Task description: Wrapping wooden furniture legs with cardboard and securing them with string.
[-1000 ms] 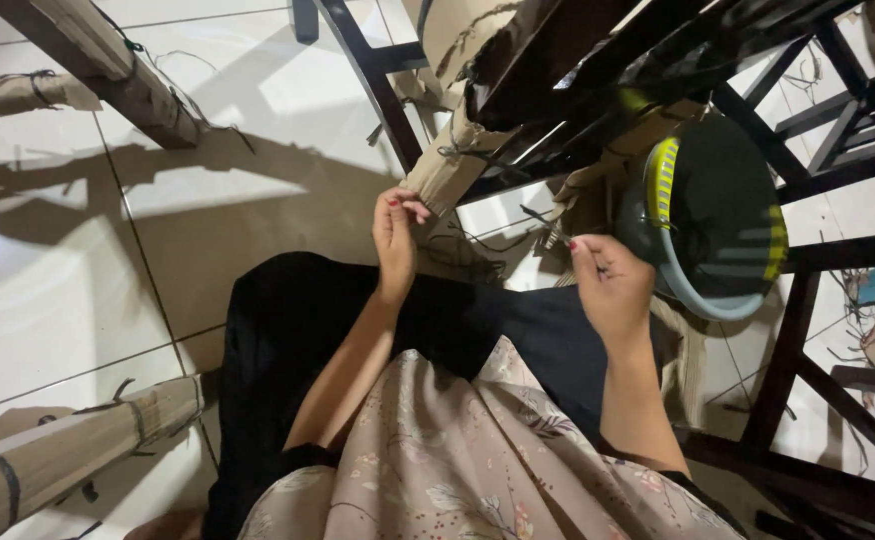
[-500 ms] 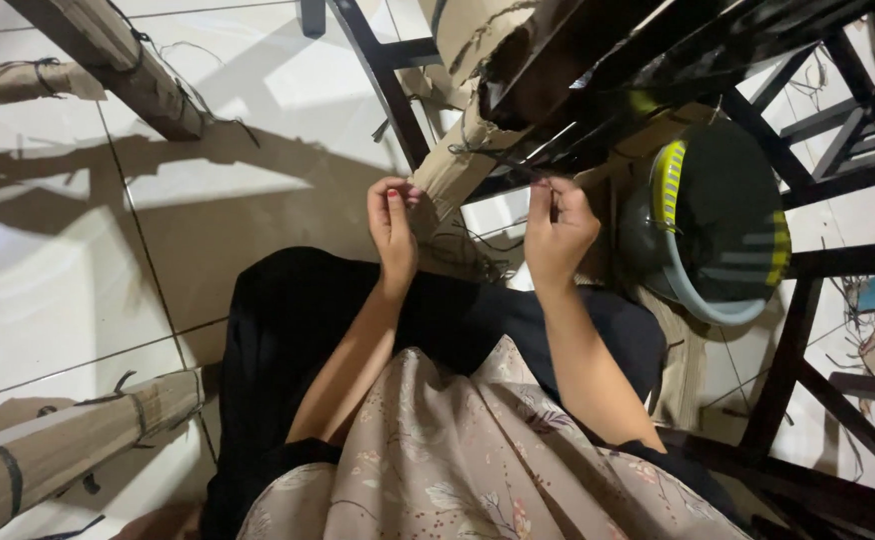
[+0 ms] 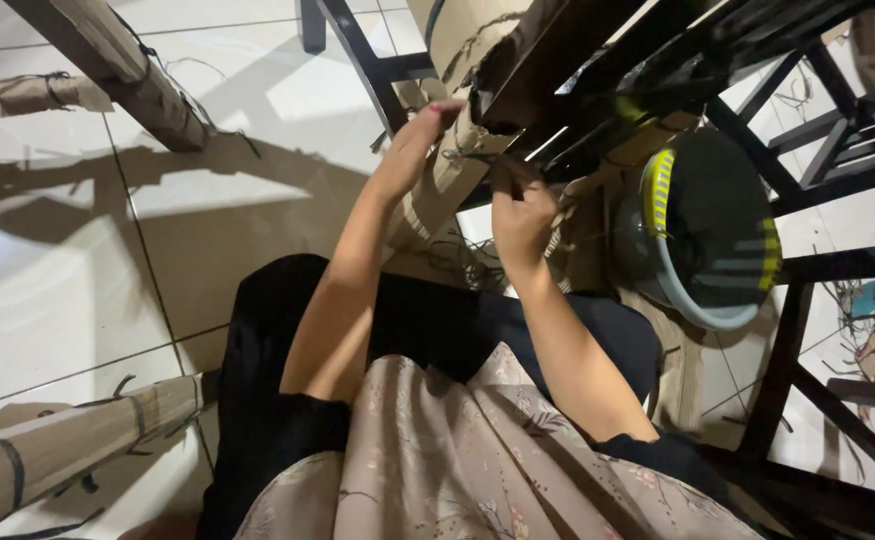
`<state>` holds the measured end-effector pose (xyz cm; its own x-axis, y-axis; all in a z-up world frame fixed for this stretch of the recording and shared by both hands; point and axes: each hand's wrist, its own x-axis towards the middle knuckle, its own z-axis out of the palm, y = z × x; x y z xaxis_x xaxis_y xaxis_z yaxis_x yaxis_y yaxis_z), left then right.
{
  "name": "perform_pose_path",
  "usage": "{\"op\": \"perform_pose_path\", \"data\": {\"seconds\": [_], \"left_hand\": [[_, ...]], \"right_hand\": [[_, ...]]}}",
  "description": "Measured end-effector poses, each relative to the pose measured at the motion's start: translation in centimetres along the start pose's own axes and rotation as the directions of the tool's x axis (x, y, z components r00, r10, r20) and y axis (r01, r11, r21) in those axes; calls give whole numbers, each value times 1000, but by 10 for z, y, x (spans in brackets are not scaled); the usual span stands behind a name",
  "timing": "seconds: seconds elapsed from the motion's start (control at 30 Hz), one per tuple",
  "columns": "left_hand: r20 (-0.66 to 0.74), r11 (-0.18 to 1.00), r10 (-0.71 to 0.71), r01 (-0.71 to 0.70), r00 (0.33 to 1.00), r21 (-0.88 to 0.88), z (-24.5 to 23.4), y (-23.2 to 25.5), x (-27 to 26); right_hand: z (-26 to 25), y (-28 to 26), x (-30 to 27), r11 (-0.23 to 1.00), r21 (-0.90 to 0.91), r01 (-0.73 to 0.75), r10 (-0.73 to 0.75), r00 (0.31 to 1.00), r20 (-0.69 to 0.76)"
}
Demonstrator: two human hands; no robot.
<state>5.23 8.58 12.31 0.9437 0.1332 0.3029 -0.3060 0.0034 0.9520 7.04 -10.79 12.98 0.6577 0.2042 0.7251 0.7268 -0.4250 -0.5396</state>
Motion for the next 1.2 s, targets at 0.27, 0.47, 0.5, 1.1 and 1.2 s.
{"op": "perform_pose_path", "data": {"seconds": [0.27, 0.47, 0.5, 1.1, 1.2], "left_hand": [[30, 971, -226, 228, 974, -78, -9, -69, 30], [-54, 977, -214, 215, 975, 13, -16, -139, 18], [-59, 972, -231, 234, 971, 37, -17, -153, 16], [-308, 786, -89, 257, 947, 563, -29, -68, -111], [-212, 780, -48, 170, 976, 603, -14, -53, -121]], "right_hand": [[7, 7, 6, 995, -28, 94, -93, 995, 41], [6, -5, -2, 993, 24, 119, -120, 992, 46], [6, -2, -5, 992, 17, 125, -126, 990, 55], [13, 50, -75, 998, 28, -63, 52, 960, 275], [14, 58, -90, 998, 18, -52, 44, 951, 307]]}}
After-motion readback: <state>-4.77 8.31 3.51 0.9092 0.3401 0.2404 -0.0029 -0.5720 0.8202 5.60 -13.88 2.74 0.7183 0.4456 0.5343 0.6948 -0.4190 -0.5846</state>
